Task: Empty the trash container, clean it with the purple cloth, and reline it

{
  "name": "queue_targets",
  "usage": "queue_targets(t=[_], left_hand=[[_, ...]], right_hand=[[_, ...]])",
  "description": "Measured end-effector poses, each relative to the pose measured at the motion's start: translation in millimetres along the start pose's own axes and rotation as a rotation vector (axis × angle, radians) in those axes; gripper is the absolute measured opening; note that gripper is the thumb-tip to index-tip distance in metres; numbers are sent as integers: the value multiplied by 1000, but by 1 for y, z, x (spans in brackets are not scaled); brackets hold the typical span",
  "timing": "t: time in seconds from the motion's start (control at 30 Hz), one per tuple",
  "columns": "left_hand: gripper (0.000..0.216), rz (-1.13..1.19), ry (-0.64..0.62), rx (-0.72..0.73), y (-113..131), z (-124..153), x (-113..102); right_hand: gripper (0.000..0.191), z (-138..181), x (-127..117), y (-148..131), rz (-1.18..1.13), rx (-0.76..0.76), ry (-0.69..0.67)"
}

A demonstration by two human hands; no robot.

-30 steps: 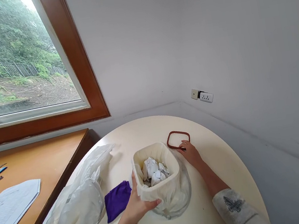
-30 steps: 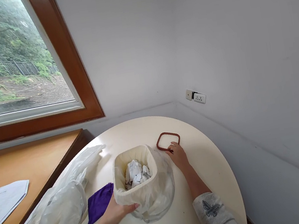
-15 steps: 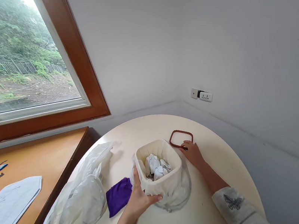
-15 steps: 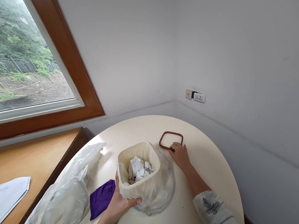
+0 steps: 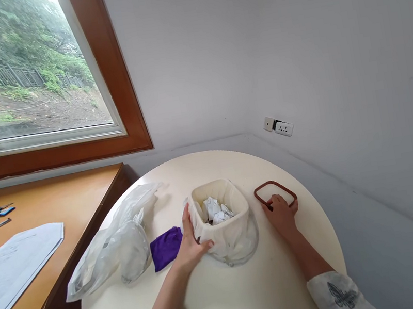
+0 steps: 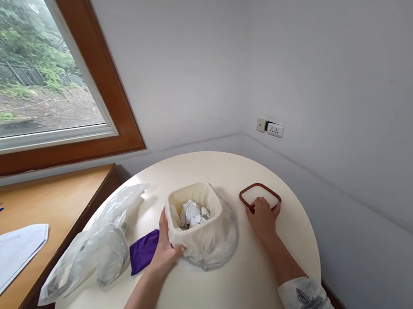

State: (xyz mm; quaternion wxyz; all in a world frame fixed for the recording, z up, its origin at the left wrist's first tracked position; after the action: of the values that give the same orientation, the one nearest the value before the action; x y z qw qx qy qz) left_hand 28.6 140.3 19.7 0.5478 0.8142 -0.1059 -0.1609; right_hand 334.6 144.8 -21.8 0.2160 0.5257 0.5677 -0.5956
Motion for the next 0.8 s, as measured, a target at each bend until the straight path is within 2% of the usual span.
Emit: queue_targets(t=[0.1,0.27,0.37,0.47,0.57,0.63,0.8], left_hand=[[101,-16,14,38,2,1,-3],[63,-80,206,140,9,5,-14],[43,-161,374,127,11,6,-21],[25,-394,500,54,10,8,-27],[16,-626,460,-14,5,8,-27],[15,-692,427,-61,2,9,-26],[17,-828,345,-192,1,16,-20]], right_hand=[[16,11,-5,8,11,24,1],[19,18,-5,15,46,18,73],[21,20,-8,5,23,-60,208],[20,27,-6,-19,-107,-220,273],[22,39,3,-47,-276,-399,163],[25,47,9,-60,-319,-432,55],[33,54,14,-69,-140,-285,-136]])
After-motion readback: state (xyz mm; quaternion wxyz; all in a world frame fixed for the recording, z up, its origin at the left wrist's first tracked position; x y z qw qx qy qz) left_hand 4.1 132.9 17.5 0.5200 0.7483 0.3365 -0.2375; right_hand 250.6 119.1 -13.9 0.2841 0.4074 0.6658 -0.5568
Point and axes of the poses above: each hand's wrist, its own z-axis away from the middle knuckle, its own x-axis out of the palm, y = z × x, the point moved 3 cm from there along -z, towards the middle knuckle, and after that the axes turned 8 degrees about -y, right-handed, at the moved point
